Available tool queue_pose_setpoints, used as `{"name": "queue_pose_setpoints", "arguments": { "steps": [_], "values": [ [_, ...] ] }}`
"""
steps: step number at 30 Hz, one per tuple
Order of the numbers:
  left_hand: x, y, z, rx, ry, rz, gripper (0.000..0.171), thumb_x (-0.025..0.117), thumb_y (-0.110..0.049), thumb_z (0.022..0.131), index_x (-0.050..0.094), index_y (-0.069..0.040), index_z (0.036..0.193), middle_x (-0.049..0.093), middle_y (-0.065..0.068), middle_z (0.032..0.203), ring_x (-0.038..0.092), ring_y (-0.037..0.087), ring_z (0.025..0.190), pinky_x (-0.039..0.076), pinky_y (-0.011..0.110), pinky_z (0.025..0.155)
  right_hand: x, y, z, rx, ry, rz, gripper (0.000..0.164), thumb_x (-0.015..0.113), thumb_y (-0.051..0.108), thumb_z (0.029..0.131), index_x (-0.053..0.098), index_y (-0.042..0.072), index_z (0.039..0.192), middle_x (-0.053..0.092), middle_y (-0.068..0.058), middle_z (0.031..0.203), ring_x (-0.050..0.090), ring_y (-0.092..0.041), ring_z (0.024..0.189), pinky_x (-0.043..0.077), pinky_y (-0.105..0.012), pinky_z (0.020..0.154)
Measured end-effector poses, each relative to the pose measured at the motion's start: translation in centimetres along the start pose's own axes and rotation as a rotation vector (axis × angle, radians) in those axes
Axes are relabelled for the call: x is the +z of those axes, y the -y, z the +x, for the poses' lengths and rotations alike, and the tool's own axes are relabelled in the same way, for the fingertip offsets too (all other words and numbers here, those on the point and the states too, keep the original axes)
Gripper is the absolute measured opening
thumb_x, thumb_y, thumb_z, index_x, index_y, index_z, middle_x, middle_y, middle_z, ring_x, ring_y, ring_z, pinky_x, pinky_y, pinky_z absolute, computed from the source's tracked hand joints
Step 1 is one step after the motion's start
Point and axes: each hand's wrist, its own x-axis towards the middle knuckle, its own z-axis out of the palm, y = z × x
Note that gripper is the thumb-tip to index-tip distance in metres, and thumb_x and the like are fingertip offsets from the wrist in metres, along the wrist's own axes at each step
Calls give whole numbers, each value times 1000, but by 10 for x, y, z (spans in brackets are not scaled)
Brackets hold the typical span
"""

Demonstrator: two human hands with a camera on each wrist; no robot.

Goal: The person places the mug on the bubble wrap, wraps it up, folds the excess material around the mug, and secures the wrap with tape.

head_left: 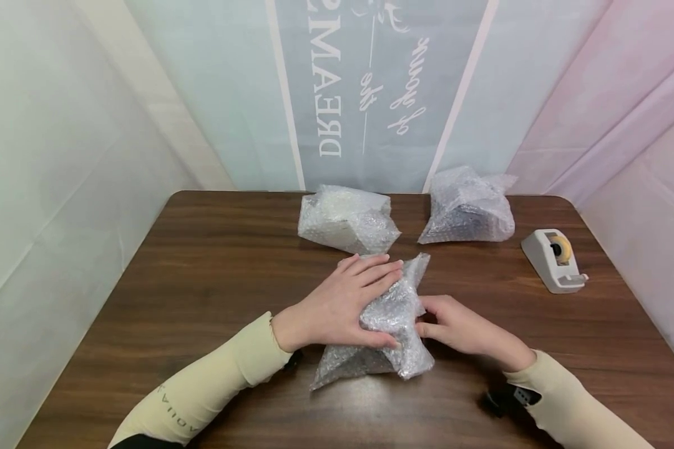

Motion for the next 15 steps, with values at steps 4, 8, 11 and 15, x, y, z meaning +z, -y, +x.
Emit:
{"name": "queue_pose_setpoints", "arguments": {
  "steps": [4, 8, 11, 15],
  "values": [
    [0, 2, 1, -2, 11, -26, 105, 60, -77, 80, 31, -13, 157, 24, -3, 163, 15, 18, 150, 14, 50, 119, -7, 10, -4, -69, -103, -161, 16, 76, 25, 89, 61, 22, 93, 56, 15, 82, 54, -4, 72, 46, -22, 62],
    [-1, 4, 0, 7, 3, -83, 107, 62, -77, 79, 29, -12, 158, 16, -3, 165, 13, 21, 151, 8, 47, 120, -16, 21, -6, -211, -307, -282, 30, 74, 43, 88, 57, 19, 83, 52, 11, 80, 51, -5, 69, 41, -16, 63],
    [-2, 6, -3, 33, -18, -146, 106, 49, -81, 84, 25, -11, 159, 8, -1, 166, 11, 24, 151, 8, 49, 120, -18, 31, -5, -345, -446, -325, 33, 68, 44, 94, 62, 12, 84, 56, 3, 89, 54, -9, 80, 42, -17, 74],
    [-9, 10, -10, 67, -91, -215, 97, 32, -78, 91, 27, -8, 158, 11, 6, 166, 13, 28, 151, 13, 49, 120, -15, 43, -1, -452, -482, -393, 32, 59, 34, 100, 70, 5, 103, 60, -17, 113, 54, -28, 103, 38, -24, 98]
  ]
}}
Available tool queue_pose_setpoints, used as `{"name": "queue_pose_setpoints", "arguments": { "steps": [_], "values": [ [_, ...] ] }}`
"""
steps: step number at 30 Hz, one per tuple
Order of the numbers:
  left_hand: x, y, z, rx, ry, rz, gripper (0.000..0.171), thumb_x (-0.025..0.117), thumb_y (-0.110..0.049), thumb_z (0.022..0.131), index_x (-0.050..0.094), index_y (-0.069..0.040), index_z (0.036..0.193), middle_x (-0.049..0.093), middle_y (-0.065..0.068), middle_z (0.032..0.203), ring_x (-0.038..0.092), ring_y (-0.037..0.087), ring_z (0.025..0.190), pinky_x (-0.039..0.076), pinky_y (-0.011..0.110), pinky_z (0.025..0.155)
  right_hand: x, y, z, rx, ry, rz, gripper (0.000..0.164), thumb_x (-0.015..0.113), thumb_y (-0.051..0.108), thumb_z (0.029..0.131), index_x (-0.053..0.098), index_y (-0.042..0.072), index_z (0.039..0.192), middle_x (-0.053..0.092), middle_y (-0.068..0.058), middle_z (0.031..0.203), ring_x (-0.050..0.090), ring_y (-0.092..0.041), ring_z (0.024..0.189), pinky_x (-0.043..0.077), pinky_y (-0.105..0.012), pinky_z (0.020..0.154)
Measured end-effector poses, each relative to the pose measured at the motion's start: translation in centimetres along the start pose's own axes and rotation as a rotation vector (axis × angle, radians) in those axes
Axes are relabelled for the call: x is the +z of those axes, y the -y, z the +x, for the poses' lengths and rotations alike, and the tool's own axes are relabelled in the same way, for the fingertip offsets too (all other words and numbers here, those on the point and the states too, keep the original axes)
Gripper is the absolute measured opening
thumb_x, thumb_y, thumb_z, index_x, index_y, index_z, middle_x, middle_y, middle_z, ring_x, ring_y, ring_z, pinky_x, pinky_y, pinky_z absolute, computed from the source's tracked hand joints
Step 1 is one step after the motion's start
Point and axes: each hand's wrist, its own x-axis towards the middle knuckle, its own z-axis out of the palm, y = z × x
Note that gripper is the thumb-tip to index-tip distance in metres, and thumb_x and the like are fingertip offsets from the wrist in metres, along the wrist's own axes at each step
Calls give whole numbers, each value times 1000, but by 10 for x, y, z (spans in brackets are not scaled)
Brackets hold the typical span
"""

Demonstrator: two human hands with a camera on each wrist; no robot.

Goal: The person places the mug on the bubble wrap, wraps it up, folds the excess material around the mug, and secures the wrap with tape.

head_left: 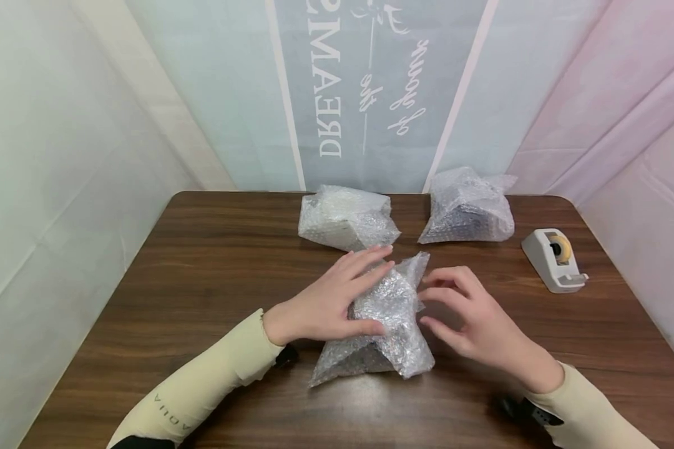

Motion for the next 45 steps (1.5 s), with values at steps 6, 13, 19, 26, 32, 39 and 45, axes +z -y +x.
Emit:
{"name": "queue_pose_setpoints", "arguments": {
  "steps": [6, 13, 19, 26, 32, 39, 45],
  "values": [
    [-18, -5, -19, -170, -216, 94, 59, 62, -60, 91, 63, -12, 125, 56, 5, 129, 54, 19, 116, 48, 33, 94, 8, 7, 6, -91, 166, -79, 37, 43, 18, 101, 66, 10, 129, 47, -26, 144, 42, -51, 126, 24, -35, 116],
    [-25, -26, -27, -468, -56, -46, 46, 73, -55, 85, 62, -19, 112, 67, -7, 97, 63, 0, 73, 52, 22, 64, 14, 7, 2, -110, 137, -105, 38, 36, 19, 107, 67, 10, 128, 55, -20, 138, 48, -47, 123, 32, -34, 111],
    [-20, -23, -20, -412, 31, -195, 69, 75, -50, 86, 53, -11, 139, 62, 0, 128, 65, 6, 97, 54, 22, 77, 16, 13, 2, -143, 68, -126, 35, 40, 15, 105, 71, 9, 119, 63, -16, 116, 53, -44, 113, 29, -44, 114],
    [-7, -6, 4, -210, 79, -272, 76, 71, -44, 90, 42, -10, 151, 48, 4, 149, 44, 12, 135, 36, 30, 110, 13, 25, 0, -219, 6, -248, 30, 48, 14, 102, 73, -2, 108, 65, -13, 97, 62, -34, 91, 47, -50, 96],
    [4, 1, 25, -144, 142, -243, 75, 63, -44, 96, 33, -10, 156, 35, 3, 158, 29, 12, 144, 23, 36, 118, 11, 31, -2, -157, -4, -347, 31, 49, 14, 98, 73, -3, 106, 63, -10, 92, 60, -30, 80, 52, -41, 62],
    [8, 4, 32, -103, 61, -67, 65, 55, -45, 101, 39, -11, 154, 28, 1, 162, 23, 20, 148, 15, 50, 119, 15, 17, -2, -25, -42, -455, 33, 49, 14, 93, 70, -7, 108, 60, -15, 92, 58, -36, 77, 51, -48, 64],
    [3, 12, 23, -130, -28, -71, 62, 58, -40, 100, 43, -8, 151, 34, 4, 159, 29, 17, 145, 20, 40, 118, 13, -2, 1, 57, 9, -454, 34, 57, 11, 86, 67, -7, 114, 58, -17, 96, 56, -39, 82, 51, -49, 65]
  ]
}}
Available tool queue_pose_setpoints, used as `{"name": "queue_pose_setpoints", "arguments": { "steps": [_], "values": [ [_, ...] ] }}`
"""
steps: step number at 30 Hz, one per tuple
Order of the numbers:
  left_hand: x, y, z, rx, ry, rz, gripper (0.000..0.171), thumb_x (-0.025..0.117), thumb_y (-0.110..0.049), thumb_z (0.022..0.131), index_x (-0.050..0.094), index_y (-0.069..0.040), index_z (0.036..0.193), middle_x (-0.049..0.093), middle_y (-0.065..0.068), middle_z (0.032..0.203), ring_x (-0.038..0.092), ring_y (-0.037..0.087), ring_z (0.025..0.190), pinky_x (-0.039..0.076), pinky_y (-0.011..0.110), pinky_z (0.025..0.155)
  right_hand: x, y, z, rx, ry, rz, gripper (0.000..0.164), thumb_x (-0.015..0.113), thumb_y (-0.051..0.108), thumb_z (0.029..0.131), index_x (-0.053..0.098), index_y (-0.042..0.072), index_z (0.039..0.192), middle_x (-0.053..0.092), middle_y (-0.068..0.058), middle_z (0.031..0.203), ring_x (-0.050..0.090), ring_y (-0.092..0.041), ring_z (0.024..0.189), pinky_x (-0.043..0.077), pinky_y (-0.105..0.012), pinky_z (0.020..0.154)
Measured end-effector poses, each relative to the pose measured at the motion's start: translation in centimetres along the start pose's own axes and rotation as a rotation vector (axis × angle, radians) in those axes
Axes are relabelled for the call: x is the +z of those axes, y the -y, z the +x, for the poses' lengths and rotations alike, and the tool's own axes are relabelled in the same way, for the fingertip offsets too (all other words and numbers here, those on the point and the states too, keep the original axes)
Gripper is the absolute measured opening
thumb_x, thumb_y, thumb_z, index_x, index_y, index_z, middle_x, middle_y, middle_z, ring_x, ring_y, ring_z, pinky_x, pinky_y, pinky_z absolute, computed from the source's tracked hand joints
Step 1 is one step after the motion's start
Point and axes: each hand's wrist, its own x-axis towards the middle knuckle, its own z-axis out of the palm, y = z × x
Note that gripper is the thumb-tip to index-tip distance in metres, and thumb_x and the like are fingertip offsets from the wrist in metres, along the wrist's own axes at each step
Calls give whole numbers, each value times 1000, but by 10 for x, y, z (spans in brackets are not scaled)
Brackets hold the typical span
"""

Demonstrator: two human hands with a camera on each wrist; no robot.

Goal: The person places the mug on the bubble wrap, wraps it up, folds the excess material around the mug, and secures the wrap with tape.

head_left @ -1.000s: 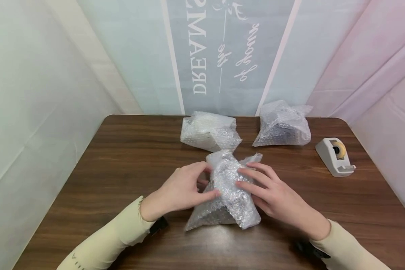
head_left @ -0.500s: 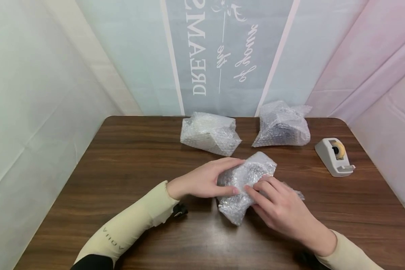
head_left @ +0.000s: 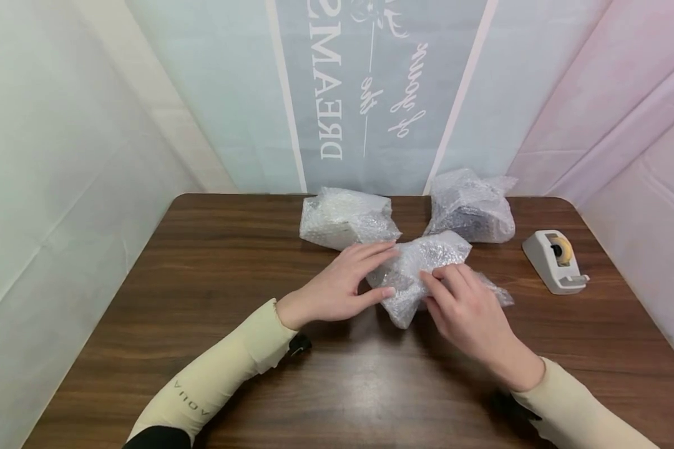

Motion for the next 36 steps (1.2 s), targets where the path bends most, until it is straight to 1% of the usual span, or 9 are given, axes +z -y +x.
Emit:
{"name": "queue_pose_setpoints", "arguments": {
  "steps": [3, 5, 9, 14, 19, 25, 28, 32, 36],
  "values": [
    [-5, 4, -7, -41, -27, -4, 61, 59, -38, 100, 44, -7, 150, 38, 6, 157, 31, 18, 144, 20, 36, 118, 3, -6, 4, 15, 54, 6, 34, 63, 7, 85, 66, -6, 116, 58, -17, 100, 56, -39, 88, 52, -49, 69],
    [-9, 6, -11, -69, -36, -7, 60, 60, -37, 100, 44, -7, 149, 39, 7, 156, 31, 20, 144, 20, 35, 118, 5, -9, 8, 24, 87, 6, 34, 65, 4, 85, 65, -6, 118, 57, -17, 102, 55, -39, 90, 52, -49, 73],
    [-12, 9, -16, -100, -42, -8, 60, 59, -38, 100, 45, -7, 149, 39, 7, 156, 30, 21, 145, 18, 36, 119, 12, -16, 16, 40, 112, 10, 36, 70, 0, 84, 64, -8, 119, 57, -18, 103, 54, -39, 92, 51, -48, 77],
    [-12, 12, -19, -98, -51, 5, 59, 60, -37, 100, 47, -5, 147, 39, 7, 156, 31, 19, 144, 19, 35, 119, 22, -26, 23, 42, 81, 4, 41, 76, -3, 79, 64, -8, 117, 56, -18, 100, 52, -38, 90, 50, -48, 76],
    [-11, 14, -23, -124, -50, 33, 59, 60, -38, 99, 49, -5, 146, 40, 8, 155, 33, 22, 143, 22, 36, 118, 31, -34, 26, 48, 49, -2, 43, 78, -6, 76, 64, -9, 117, 54, -17, 96, 51, -38, 86, 49, -48, 72],
    [-13, 19, -29, -178, -36, 70, 60, 59, -40, 99, 48, -6, 147, 40, 8, 155, 32, 23, 144, 22, 39, 118, 38, -40, 28, 51, 31, -9, 44, 78, -5, 77, 64, -9, 118, 53, -18, 95, 51, -38, 85, 50, -48, 69],
    [-13, 21, -30, -191, -45, 109, 59, 59, -41, 99, 49, -5, 146, 41, 8, 154, 34, 25, 143, 22, 40, 118, 40, -43, 30, 52, 43, -23, 43, 79, -4, 78, 64, -9, 117, 54, -18, 96, 50, -38, 85, 50, -47, 70],
    [-13, 22, -29, -196, -65, 148, 58, 58, -41, 100, 50, -4, 144, 44, 11, 152, 37, 27, 140, 24, 45, 117, 42, -46, 34, 56, 58, -39, 42, 79, -1, 79, 64, -8, 117, 54, -18, 97, 50, -38, 85, 50, -47, 71],
    [-13, 22, -30, -223, -75, 176, 57, 58, -41, 100, 51, -5, 144, 45, 11, 152, 38, 28, 140, 24, 47, 116, 44, -46, 36, 63, 59, -42, 42, 80, 0, 79, 64, -7, 117, 54, -17, 98, 50, -37, 84, 50, -46, 69]
  ]
}}
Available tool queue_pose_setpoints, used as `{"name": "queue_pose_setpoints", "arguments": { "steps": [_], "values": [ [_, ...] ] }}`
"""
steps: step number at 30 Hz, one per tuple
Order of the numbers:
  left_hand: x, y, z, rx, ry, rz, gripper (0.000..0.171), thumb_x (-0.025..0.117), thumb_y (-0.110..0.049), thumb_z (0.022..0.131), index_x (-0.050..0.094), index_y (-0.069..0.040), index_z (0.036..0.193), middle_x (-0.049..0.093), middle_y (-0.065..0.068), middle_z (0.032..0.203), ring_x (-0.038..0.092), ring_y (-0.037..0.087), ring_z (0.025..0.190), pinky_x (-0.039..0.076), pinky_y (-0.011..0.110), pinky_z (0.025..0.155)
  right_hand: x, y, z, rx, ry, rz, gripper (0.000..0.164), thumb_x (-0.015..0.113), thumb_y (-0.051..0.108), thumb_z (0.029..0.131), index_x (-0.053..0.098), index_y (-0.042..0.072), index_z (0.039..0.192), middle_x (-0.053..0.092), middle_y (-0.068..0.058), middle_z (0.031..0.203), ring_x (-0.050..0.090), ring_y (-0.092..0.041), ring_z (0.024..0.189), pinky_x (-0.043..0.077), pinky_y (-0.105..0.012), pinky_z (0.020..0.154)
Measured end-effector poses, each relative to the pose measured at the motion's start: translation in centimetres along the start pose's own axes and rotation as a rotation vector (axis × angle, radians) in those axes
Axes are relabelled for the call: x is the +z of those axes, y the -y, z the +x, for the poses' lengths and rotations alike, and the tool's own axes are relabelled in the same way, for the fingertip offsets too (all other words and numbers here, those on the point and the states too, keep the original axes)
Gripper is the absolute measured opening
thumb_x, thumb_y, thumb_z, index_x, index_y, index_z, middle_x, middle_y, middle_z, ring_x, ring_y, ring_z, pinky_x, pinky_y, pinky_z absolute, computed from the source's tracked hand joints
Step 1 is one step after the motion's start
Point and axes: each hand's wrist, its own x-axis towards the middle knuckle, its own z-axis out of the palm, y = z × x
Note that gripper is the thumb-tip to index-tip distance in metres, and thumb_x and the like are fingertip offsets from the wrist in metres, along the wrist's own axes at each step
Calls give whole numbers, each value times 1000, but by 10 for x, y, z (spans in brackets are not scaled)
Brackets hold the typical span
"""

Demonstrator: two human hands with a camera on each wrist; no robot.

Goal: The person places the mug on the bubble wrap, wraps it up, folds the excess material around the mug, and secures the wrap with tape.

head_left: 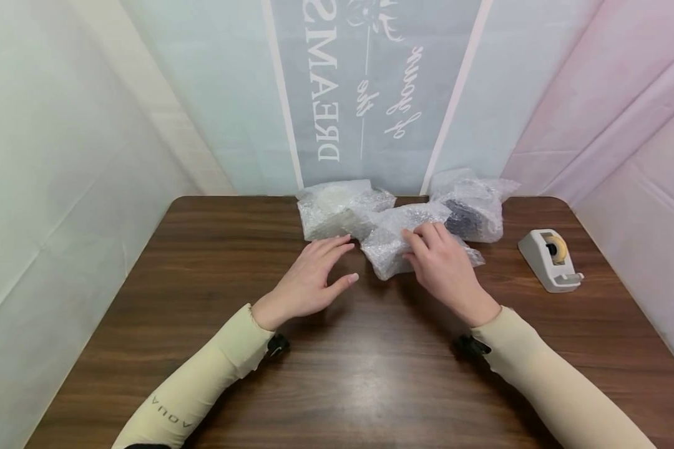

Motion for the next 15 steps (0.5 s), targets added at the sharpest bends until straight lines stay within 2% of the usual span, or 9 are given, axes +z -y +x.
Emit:
{"name": "queue_pose_setpoints", "arguments": {
  "steps": [7, 10, 15],
  "values": [
    [3, 2, -2, -57, -94, 75, 51, 57, -41, 99, 57, -7, 137, 51, 11, 146, 44, 29, 134, 25, 55, 114, 1, 2, -1, 26, -3, 31, 46, 80, 0, 76, 64, -5, 119, 53, -17, 100, 49, -37, 85, 48, -47, 72],
    [2, 1, -1, -83, -139, 128, 48, 57, -42, 99, 60, -9, 134, 53, 9, 144, 45, 30, 132, 21, 56, 116, -4, 3, -3, 49, -4, 65, 48, 80, 2, 75, 64, -4, 120, 54, -17, 101, 49, -38, 87, 47, -48, 74],
    [0, 0, -1, -111, -178, 192, 46, 58, -42, 99, 63, -9, 130, 55, 10, 141, 47, 31, 130, 20, 55, 116, -17, 6, -4, 97, -3, 137, 47, 76, 14, 81, 65, -3, 123, 56, -18, 106, 50, -38, 93, 47, -48, 76]
  ]
}}
